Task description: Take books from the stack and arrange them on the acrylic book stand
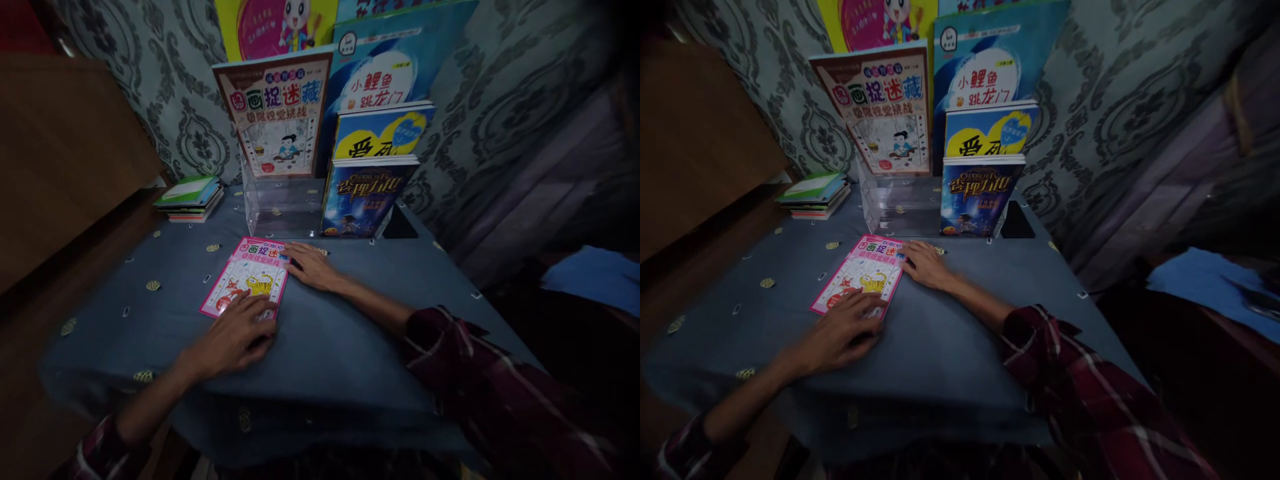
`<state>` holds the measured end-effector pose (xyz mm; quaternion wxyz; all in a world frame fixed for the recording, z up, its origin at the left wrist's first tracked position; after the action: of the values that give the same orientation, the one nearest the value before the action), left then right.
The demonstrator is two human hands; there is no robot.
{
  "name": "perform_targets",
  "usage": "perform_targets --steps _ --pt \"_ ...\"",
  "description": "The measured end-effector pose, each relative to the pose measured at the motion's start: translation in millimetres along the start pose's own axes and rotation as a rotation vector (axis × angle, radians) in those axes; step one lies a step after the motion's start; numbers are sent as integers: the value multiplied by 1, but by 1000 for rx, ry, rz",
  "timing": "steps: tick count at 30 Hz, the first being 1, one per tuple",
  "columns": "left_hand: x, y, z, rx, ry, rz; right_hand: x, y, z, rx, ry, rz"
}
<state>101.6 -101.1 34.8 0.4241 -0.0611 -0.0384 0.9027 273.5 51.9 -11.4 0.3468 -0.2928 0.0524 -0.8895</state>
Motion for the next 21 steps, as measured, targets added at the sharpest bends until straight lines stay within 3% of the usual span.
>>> perform_targets --steps 6,13,17,21 --pt "-2 -27 2 39 7 127 -13 0 6 -70 -215 18" --pt "15 -70 -15 53 -269 382 -14 0 14 -120 -303 -26" --pt "26 -54 -16 25 -301 409 -2 5 18 -114 -366 -24" --pt "34 -21 -2 100 -310 410 24 12 13 -48 -509 49"
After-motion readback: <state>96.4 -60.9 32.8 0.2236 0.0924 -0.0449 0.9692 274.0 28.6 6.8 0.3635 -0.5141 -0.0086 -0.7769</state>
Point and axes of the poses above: each hand's wrist, its own y-axis away from the middle knuckle, its own z-axis out of the back of the hand, x = y × z, the point moved 5 cm from there along -y, towards the middle knuckle, and after that the axes turned 7 degrees about -y, right-handed, at the moved point
